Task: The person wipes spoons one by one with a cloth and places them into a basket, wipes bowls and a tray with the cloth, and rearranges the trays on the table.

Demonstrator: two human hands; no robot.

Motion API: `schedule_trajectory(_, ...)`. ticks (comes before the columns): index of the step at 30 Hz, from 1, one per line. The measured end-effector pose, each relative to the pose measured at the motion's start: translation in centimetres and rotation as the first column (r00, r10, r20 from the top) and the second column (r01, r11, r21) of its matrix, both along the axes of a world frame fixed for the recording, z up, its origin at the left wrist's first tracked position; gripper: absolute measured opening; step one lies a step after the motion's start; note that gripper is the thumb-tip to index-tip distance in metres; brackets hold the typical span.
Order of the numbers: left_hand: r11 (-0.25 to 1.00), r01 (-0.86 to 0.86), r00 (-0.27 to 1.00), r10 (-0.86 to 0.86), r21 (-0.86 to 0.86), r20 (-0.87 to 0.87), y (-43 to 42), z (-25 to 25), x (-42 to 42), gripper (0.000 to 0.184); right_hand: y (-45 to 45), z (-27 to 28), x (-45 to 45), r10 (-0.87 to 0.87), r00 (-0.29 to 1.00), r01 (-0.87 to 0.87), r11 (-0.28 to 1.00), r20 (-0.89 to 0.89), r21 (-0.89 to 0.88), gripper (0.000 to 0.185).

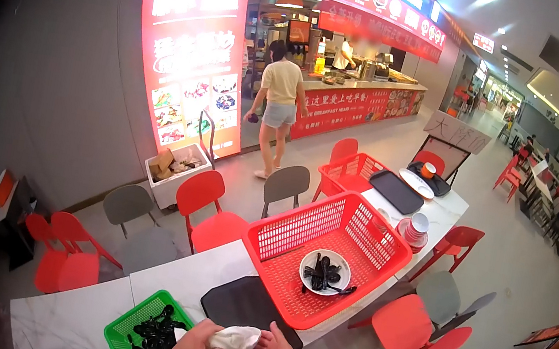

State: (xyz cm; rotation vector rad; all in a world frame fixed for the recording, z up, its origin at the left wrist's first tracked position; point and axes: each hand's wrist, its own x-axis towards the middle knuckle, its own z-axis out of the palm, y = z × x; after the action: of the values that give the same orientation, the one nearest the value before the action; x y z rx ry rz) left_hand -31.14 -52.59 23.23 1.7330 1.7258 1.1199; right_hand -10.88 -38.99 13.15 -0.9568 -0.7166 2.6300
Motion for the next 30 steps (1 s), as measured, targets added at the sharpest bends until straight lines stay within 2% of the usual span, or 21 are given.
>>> schedule_trajectory(1, 0.998, 0.018, 1.0, -0.019, -0.054, -0.02, 0.8, 0.5, 0.7, 0.033, 0.3, -1.2, 0.4, 0.049, 0.999, -0.048, 0.995, -0.014, 0.085, 0.056)
schedule_trajectory(2, 0.996, 0.031, 0.999, -0.028, -0.083, 0.035, 1.7, 0.7, 1.2, 0.032, 0.6, -1.9, 0.7, 0.098, 0.995, -0.093, 0.981, -0.022, 0.172, 0.051)
schedule_trajectory(3, 0.993, 0.045, 0.995, -0.035, -0.111, 0.09, 2.6, 0.7, 1.6, 0.03, 0.6, -0.3, 0.9, 0.092, 0.996, -0.094, 0.951, 0.019, 0.296, 0.035)
schedule_trajectory(5, 0.986, 0.029, 0.982, 0.002, -0.164, 0.188, 4.3, 1.1, 2.3, 0.024, 2.0, 1.2, 2.0, 0.215, 0.976, -0.204, 0.869, 0.027, 0.451, 0.031)
schedule_trajectory(6, 0.987, 0.016, 0.983, 0.013, -0.158, 0.185, 5.1, 1.6, 2.8, 0.024, 2.7, 1.4, 2.7, 0.275, 0.961, -0.253, 0.813, 0.038, 0.524, 0.029)
schedule_trajectory(9, 0.993, -0.015, 0.982, 0.036, -0.114, 0.185, 7.5, 3.6, 4.2, 0.02, 5.3, -0.2, 3.9, 0.255, 0.967, -0.216, 0.822, -0.001, 0.528, 0.028)
schedule_trajectory(11, 0.988, -0.003, 0.986, 0.029, -0.153, 0.164, 9.1, 5.4, 5.5, 0.02, 6.9, -1.4, 4.6, 0.192, 0.981, -0.15, 0.821, -0.018, 0.551, 0.03)
schedule_trajectory(15, 0.993, 0.037, 0.985, -0.017, -0.113, 0.174, 12.8, 9.2, 9.3, 0.019, 10.4, -1.7, 5.5, 0.24, 0.968, -0.113, 0.682, -0.074, 0.723, 0.026)
schedule_trajectory(18, 0.997, 0.058, 0.995, -0.054, -0.054, 0.082, 15.9, 10.8, 11.3, 0.016, 11.4, -1.5, 5.7, 0.359, 0.918, -0.2, 0.784, -0.168, 0.587, 0.023)
schedule_trajectory(19, 0.997, 0.055, 0.998, -0.053, -0.051, 0.03, 17.0, 11.7, 11.8, 0.015, 11.8, -1.1, 5.9, 0.392, 0.885, -0.202, 0.807, -0.249, 0.555, 0.029)
schedule_trajectory(22, 1.0, 0.013, 0.992, -0.014, -0.016, -0.129, 20.1, 11.7, 12.7, 0.016, 12.4, -5.2, 6.1, 0.519, 0.832, -0.204, 0.619, -0.199, 0.758, 0.042)
schedule_trajectory(23, 1.0, -0.003, 0.983, -0.001, -0.02, -0.182, 21.2, 11.9, 13.1, 0.017, 11.9, -4.3, 6.3, 0.495, 0.846, -0.172, 0.604, -0.197, 0.778, 0.051)
schedule_trajectory(25, 0.997, -0.027, 0.97, 0.007, -0.078, -0.243, 23.0, 11.7, 13.6, 0.022, 11.5, -4.5, 7.4, 0.469, 0.865, -0.198, 0.644, -0.178, 0.739, 0.05)
schedule_trajectory(28, 0.969, 0.083, 0.977, -0.125, -0.231, -0.175, 25.6, 8.5, 13.2, 0.026, 11.3, -2.6, 9.8, 0.315, 0.915, -0.096, 0.777, -0.253, 0.622, 0.052)
schedule_trajectory(30, 0.905, 0.249, 0.969, -0.236, -0.345, 0.079, 27.0, 5.8, 13.0, 0.03, 11.2, -0.9, 11.5, 0.158, 0.933, 0.03, 0.862, -0.325, 0.506, 0.054)
